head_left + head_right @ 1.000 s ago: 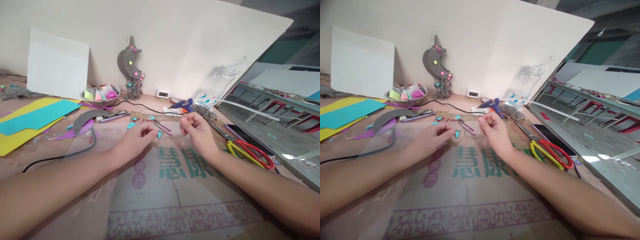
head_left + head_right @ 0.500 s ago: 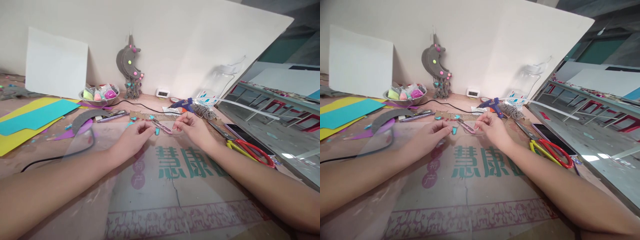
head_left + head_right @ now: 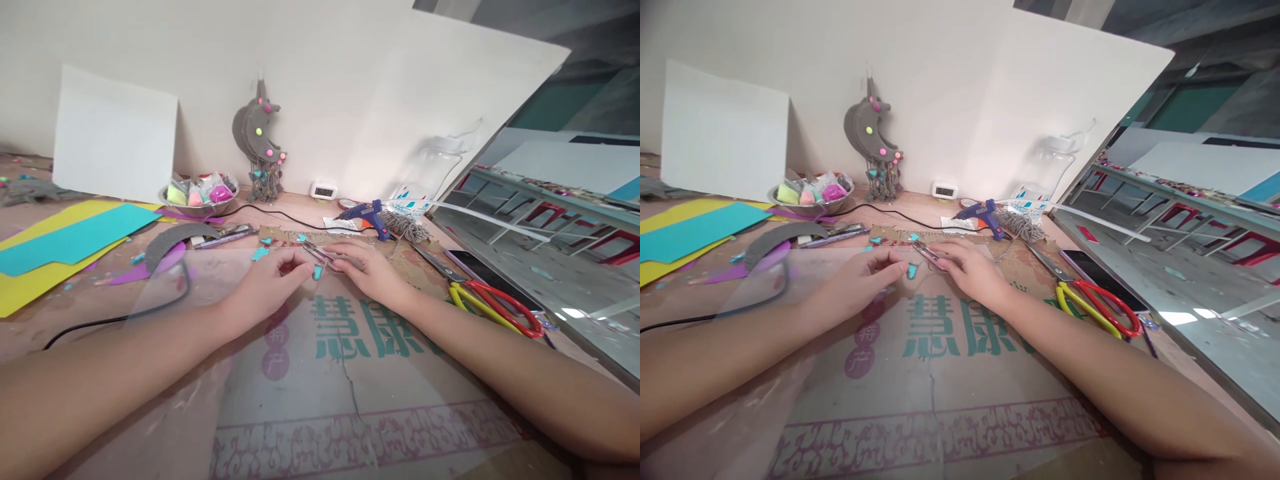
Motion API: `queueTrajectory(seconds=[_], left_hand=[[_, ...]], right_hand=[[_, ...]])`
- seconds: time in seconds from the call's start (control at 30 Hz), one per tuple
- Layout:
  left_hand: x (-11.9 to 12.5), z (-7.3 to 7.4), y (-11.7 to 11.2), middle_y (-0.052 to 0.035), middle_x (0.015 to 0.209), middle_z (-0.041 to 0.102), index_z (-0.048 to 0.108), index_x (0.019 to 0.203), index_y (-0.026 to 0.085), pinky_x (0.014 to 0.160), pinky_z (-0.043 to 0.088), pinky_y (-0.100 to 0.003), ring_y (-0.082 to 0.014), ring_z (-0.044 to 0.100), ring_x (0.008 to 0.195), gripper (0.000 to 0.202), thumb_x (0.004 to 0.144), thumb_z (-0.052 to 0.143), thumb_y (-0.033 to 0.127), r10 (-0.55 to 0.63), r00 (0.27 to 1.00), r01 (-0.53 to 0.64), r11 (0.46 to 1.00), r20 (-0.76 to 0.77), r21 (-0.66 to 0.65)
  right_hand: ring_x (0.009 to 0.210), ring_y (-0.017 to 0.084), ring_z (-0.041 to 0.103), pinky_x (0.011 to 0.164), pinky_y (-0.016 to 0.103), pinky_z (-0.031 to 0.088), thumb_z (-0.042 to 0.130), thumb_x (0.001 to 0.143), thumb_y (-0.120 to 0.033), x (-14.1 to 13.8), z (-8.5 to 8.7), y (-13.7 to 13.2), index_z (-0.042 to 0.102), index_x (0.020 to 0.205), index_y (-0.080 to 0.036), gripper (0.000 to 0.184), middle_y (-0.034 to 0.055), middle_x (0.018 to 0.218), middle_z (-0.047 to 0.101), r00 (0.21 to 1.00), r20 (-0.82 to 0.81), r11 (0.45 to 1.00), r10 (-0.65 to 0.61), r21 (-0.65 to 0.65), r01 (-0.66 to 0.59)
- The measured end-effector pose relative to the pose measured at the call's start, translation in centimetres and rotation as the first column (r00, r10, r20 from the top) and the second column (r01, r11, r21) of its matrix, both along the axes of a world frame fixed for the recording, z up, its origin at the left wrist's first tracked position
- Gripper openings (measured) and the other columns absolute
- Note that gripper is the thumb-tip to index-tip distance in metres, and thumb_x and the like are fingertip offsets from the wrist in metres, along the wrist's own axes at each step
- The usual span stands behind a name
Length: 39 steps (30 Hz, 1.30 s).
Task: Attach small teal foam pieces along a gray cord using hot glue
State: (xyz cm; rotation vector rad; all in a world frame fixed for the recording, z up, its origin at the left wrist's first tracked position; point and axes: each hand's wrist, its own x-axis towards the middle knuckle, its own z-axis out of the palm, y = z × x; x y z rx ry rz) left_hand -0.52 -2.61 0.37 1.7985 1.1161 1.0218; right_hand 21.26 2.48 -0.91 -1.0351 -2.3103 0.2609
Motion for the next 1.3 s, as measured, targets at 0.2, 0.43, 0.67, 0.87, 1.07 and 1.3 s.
queueTrajectory(seconds=[0.2, 0.43, 0.67, 0.87, 1.07, 1.3], left_hand=[[0.0, 0.2, -0.2, 0.0003, 0.076, 0.058, 0.055, 0.071, 0.018, 0.069, 0.04, -0.024, -0.0139, 0.051, 0.074, 0.022, 0.085, 0.045, 0.031, -0.043, 0.998, 0.045, 0.998, -0.049, 0.046], [0.1, 0.2, -0.3, 0.0023, 0.069, 0.053, 0.055, 0.072, 0.018, 0.062, 0.038, -0.023, -0.0124, 0.048, 0.067, 0.023, 0.086, 0.045, 0.033, -0.023, 0.997, 0.021, 0.999, -0.068, -0.025], [0.0, 0.0, -0.2, 0.0019, 0.071, 0.055, 0.056, 0.073, 0.018, 0.063, 0.039, -0.023, -0.0128, 0.051, 0.069, 0.023, 0.085, 0.047, 0.035, -0.006, 0.999, 0.005, 1.0, -0.032, -0.026], [0.0, -0.4, -0.1, 0.0031, 0.063, 0.051, 0.053, 0.072, 0.019, 0.052, 0.036, -0.021, -0.0099, 0.045, 0.054, 0.024, 0.085, 0.047, 0.038, 0.041, 0.999, -0.038, 0.994, 0.025, -0.098], [-0.2, -0.5, 0.4, 0.0034, 0.066, 0.05, 0.053, 0.081, 0.019, 0.048, 0.033, -0.02, -0.0085, 0.043, 0.052, 0.025, 0.085, 0.048, 0.043, 0.094, 0.989, -0.074, 0.983, 0.117, -0.165], [-0.4, -0.4, 0.4, 0.0002, 0.077, 0.057, 0.054, 0.083, 0.018, 0.053, 0.038, -0.021, -0.0104, 0.048, 0.06, 0.029, 0.086, 0.045, 0.045, 0.14, 0.986, -0.129, 0.984, 0.092, -0.119]], right_hand=[[0.101, 0.022, 0.058, 0.091, 0.039, 0.044, 0.05, 0.087, -0.02, 0.5, 0.2, 0.5, 0.065, 0.105, -0.018, 0.024, 0.0089, 0.106, 0.066, 0.973, 0.225, 0.998, -0.046, 0.049, 0.036], [0.1, 0.025, 0.054, 0.089, 0.037, 0.043, 0.039, 0.087, -0.012, 2.2, 0.8, 1.6, 0.061, 0.11, -0.012, 0.032, 0.0151, 0.101, 0.062, 0.86, 0.476, 0.974, -0.186, 0.204, 0.098], [0.065, 0.018, 0.057, 0.062, 0.03, 0.043, 0.041, 0.091, -0.027, 3.1, 2.5, 2.1, 0.054, 0.109, -0.018, 0.024, 0.0073, 0.081, 0.064, 0.919, 0.124, 0.925, -0.375, 0.117, 0.362], [0.072, 0.016, 0.057, 0.065, 0.03, 0.045, 0.038, 0.087, -0.015, 1.3, 6.0, -1.1, 0.053, 0.1, -0.023, 0.022, 0.0036, 0.08, 0.059, 0.908, -0.393, 0.99, -0.144, -0.05, 0.136], [0.086, 0.021, 0.059, 0.071, 0.034, 0.046, 0.041, 0.089, -0.029, -0.7, 4.9, -5.6, 0.056, 0.105, -0.023, 0.023, 0.0068, 0.095, 0.062, 0.99, -0.141, 0.992, -0.029, -0.127, 0.011], [0.104, 0.024, 0.057, 0.087, 0.04, 0.045, 0.036, 0.094, -0.037, -0.4, 1.7, -4.9, 0.051, 0.122, -0.022, 0.035, 0.0096, 0.117, 0.061, 0.987, 0.161, 0.995, -0.003, -0.094, 0.018]])
